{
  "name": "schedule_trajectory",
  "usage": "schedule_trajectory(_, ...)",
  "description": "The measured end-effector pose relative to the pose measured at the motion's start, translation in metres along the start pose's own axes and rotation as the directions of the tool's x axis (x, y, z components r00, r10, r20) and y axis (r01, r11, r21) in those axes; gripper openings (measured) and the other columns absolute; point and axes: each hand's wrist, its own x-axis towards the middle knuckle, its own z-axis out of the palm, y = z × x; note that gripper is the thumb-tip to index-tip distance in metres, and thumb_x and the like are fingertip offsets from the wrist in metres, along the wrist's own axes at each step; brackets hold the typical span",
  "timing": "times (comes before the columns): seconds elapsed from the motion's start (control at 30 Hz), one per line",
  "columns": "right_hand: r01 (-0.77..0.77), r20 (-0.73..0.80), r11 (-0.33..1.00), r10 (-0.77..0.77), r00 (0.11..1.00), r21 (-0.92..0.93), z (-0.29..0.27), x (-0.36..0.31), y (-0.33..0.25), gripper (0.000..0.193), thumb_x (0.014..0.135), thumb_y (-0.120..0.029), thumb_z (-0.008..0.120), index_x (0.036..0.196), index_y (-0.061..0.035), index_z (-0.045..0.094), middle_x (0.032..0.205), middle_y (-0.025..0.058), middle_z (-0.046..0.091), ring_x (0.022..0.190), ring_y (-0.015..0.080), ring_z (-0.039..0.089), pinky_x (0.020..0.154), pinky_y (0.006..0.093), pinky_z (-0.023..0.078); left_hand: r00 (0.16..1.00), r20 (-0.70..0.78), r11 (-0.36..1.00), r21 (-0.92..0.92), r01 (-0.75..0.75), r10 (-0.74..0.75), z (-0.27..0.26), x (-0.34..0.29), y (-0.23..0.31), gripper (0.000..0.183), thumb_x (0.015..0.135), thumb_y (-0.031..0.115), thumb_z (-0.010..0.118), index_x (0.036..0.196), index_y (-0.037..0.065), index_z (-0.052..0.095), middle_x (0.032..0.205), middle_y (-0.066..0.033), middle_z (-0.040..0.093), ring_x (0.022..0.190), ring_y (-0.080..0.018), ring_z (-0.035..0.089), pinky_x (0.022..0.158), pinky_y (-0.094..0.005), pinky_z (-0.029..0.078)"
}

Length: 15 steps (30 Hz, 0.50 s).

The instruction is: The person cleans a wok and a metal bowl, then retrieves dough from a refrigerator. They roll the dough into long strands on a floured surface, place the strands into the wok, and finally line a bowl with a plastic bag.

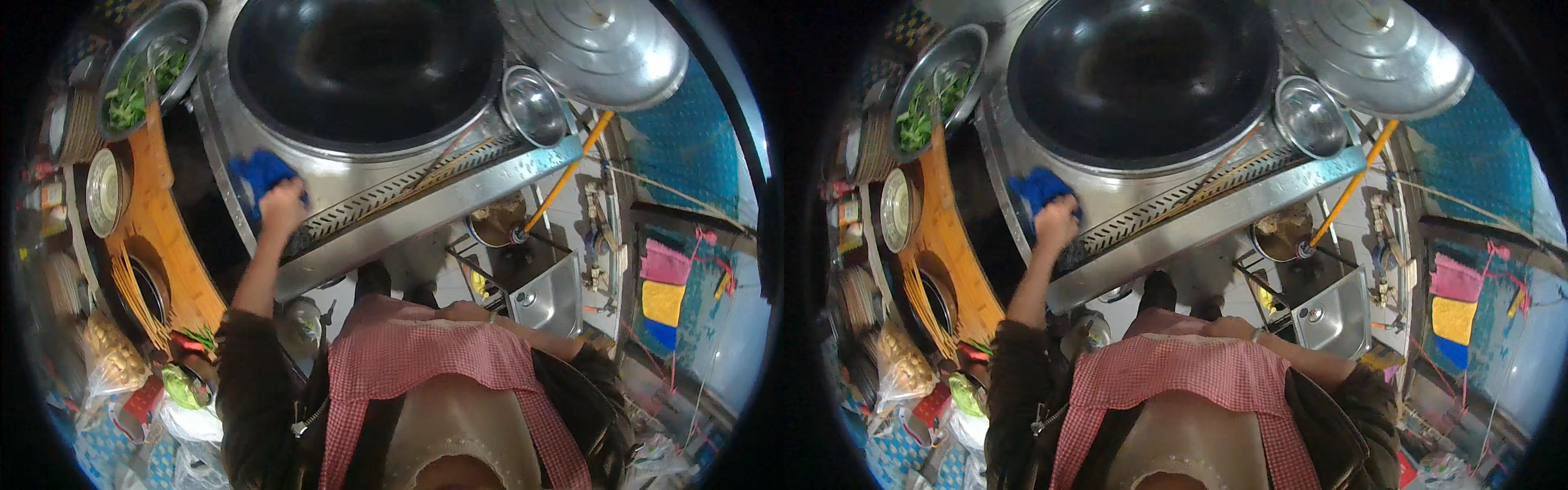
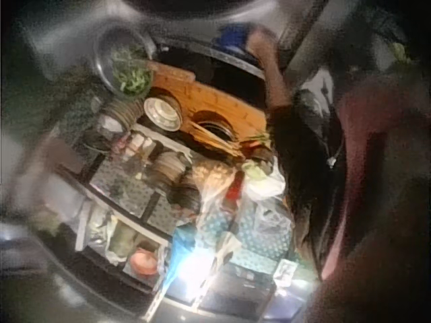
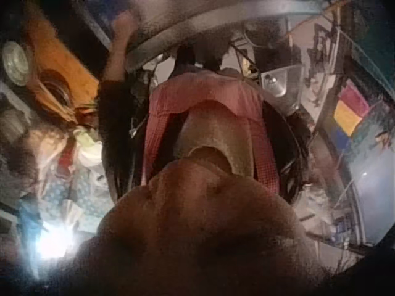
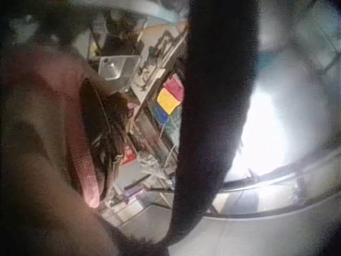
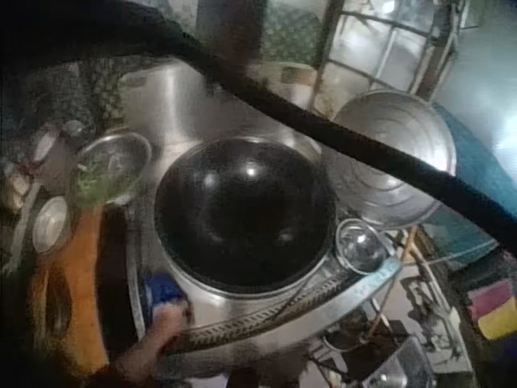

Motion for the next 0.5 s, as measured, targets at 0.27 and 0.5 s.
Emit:
schedule_trajectory(0.27, 0.319, -0.273, 0.943, -0.283, 0.920, 0.096, -0.009, 0.009, -0.044, 0.034, 0.100, -0.032, 0.053, 0.122, -0.0132, 0.071, 0.103, 0.0182, 0.075, 0.095, 0.0397, 0.073, 0.084, 0.0462, 0.059, 0.979, -0.175, 0.912, -0.375, -0.168, 0.108, 0.000, 0.008, 0.071, 0.026, 0.082, 0.008, 0.074, 0.104, 0.011, 0.060, 0.101, -0.0121, 0.065, 0.097, -0.0372, 0.065, 0.080, -0.0473, 0.053)
schedule_trajectory(0.5, 0.242, -0.254, 0.958, -0.198, 0.947, 0.154, 0.003, -0.001, -0.027, 0.033, 0.100, -0.030, 0.055, 0.120, -0.0110, 0.072, 0.104, 0.0179, 0.075, 0.092, 0.0395, 0.073, 0.083, 0.0447, 0.058, 0.970, -0.097, 0.807, -0.540, -0.238, 0.222, 0.053, 0.064, 0.171, 0.026, 0.085, 0.005, 0.069, 0.110, 0.008, 0.062, 0.104, -0.0161, 0.070, 0.099, -0.0398, 0.068, 0.081, -0.0471, 0.054)
